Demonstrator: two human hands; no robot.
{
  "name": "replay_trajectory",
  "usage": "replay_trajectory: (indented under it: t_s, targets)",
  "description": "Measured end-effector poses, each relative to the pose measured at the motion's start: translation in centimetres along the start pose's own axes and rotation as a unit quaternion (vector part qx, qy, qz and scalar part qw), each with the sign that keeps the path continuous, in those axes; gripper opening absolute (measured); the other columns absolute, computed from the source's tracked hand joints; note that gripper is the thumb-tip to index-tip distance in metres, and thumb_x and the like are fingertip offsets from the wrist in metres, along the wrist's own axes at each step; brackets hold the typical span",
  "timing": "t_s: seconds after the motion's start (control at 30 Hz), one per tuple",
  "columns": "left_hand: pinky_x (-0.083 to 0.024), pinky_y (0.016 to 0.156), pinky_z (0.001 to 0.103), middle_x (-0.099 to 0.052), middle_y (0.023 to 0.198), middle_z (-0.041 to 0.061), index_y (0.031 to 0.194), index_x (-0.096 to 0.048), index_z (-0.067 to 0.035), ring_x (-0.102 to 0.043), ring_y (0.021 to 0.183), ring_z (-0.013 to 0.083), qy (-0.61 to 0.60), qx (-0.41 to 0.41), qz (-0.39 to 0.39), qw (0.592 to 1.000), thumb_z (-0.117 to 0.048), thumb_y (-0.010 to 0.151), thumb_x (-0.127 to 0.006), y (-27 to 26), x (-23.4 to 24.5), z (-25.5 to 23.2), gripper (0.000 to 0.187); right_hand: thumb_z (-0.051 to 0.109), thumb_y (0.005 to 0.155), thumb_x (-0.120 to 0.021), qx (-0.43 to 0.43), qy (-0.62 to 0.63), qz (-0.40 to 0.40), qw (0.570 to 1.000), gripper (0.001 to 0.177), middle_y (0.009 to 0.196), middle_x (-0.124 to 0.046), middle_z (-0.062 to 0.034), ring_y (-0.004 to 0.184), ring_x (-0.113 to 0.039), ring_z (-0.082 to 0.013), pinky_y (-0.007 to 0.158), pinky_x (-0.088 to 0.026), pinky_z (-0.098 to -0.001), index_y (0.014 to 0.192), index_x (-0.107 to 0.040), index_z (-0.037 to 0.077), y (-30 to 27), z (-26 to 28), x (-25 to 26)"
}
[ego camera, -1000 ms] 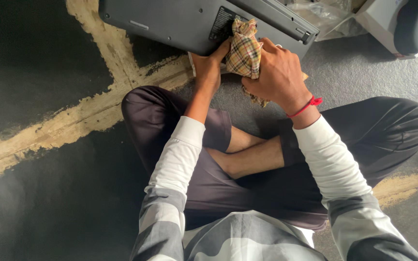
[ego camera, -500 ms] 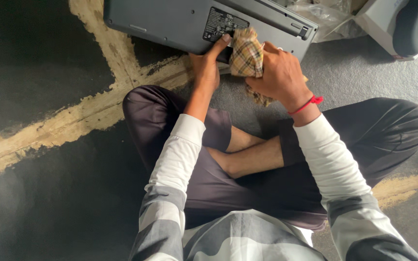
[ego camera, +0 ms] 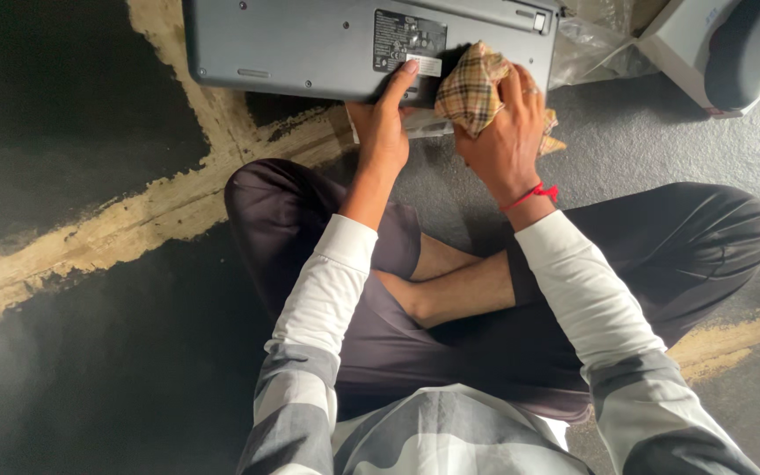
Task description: The person sits on the floor and wipes a black computer keyboard with a plaid cloth. They clean the bottom, sides, and top of the keyboard, then place it into a clear plastic bag and wipe the exterior of the bag.
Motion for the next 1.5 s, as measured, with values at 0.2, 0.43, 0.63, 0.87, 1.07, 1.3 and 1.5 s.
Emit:
replay_trajectory:
  t_s: [0.2, 0.43, 0.63, 0.87, 1.07, 1.3, 1.5]
  targets:
    - [-0.059, 0.077, 0.036, -0.068, 0.105, 0.008, 0.113, -0.062, -0.004, -0.068, 0.093, 0.0179, -0.023, 0.001, 0.025, 0.999, -0.008, 0.078, -0.085, -1.2, -1.1, -1.1, 0.042, 0.012, 0.085, -0.088, 0.035, 0.025, -0.064, 0.997, 0.054, 0.133, -0.065, -0.0170, 0.136, -0.057, -0.0379, 0.111, -0.049, -0.0519, 0.133, -0.065, 0.002, 0.4, -1.0, 0.1]
    - [-0.059, 0.088, 0.033, -0.073, 0.104, 0.011, 0.108, -0.071, 0.001, -0.070, 0.094, 0.0190, 0.101, -0.129, 0.064, 0.984, -0.013, 0.088, -0.083, -2.8, -2.0, -2.8, 0.027, 0.009, 0.080, -0.091, -0.009, 0.181, -0.055, 0.982, 0.053, 0.127, -0.068, -0.0176, 0.122, -0.065, -0.0369, 0.105, -0.056, -0.0466, 0.126, -0.066, -0.001, 1.1, -1.1, 1.8]
    - [-0.059, 0.081, 0.027, -0.076, 0.100, 0.009, 0.109, -0.073, 0.001, -0.073, 0.089, 0.0151, 0.332, -0.213, 0.061, 0.917, -0.025, 0.097, -0.074, -3.9, -2.8, -4.0, 0.028, 0.009, 0.095, -0.082, -0.197, 0.517, 0.042, 0.832, 0.036, 0.122, -0.072, -0.0100, 0.112, -0.072, -0.0187, 0.097, -0.060, -0.0340, 0.126, -0.065, 0.000, 0.7, -2.3, -0.8]
    - [-0.062, 0.077, 0.027, -0.072, 0.126, 0.010, 0.134, -0.061, -0.003, -0.077, 0.094, 0.0178, 0.422, -0.369, 0.138, 0.816, -0.025, 0.100, -0.071, -6.1, -4.7, -3.1, 0.042, 0.013, 0.103, -0.069, -0.288, 0.727, 0.038, 0.623, 0.043, 0.134, -0.065, -0.0093, 0.121, -0.065, -0.0194, 0.106, -0.056, -0.0357, 0.140, -0.054, 0.000, -1.1, -3.8, -1.7]
    - [-0.060, 0.109, 0.029, -0.056, 0.156, 0.004, 0.157, -0.049, -0.019, -0.060, 0.142, 0.0260, 0.531, -0.469, 0.163, 0.687, -0.017, 0.110, -0.067, -8.6, -7.4, -3.1, 0.050, 0.022, 0.109, -0.056, -0.238, 0.830, -0.001, 0.505, 0.046, 0.149, -0.054, -0.0086, 0.133, -0.056, -0.0197, 0.117, -0.047, -0.0374, 0.151, -0.046, 0.005, -5.5, -7.8, -3.5]
    - [-0.045, 0.123, 0.050, -0.050, 0.159, 0.009, 0.149, -0.058, -0.013, -0.046, 0.152, 0.0370, 0.608, -0.469, 0.205, 0.607, 0.007, 0.092, -0.057, -9.9, -8.2, -2.5, 0.061, 0.033, 0.116, -0.040, -0.216, 0.885, 0.025, 0.411, 0.052, 0.167, -0.042, -0.0078, 0.148, -0.045, -0.0199, 0.130, -0.038, -0.0395, 0.163, -0.037, 0.010, -9.8, -11.6, -8.9]
    - [-0.040, 0.124, 0.055, -0.051, 0.153, 0.014, 0.141, -0.060, -0.003, -0.044, 0.147, 0.0426, 0.528, -0.476, 0.322, 0.625, -0.009, 0.097, -0.068, -10.4, -7.8, -4.4, 0.045, 0.031, 0.116, -0.041, -0.287, 0.904, 0.028, 0.315, 0.042, 0.153, -0.056, -0.0127, 0.136, -0.059, -0.0248, 0.119, -0.049, -0.0402, 0.149, -0.052, 0.006, -9.6, -13.5, -10.6]
Point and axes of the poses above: each hand's wrist, its own y-axis towards the middle knuckle, its own x-axis out of the back of the hand, z = x × y, the point moved 1 cm from there along y, towards the middle knuckle
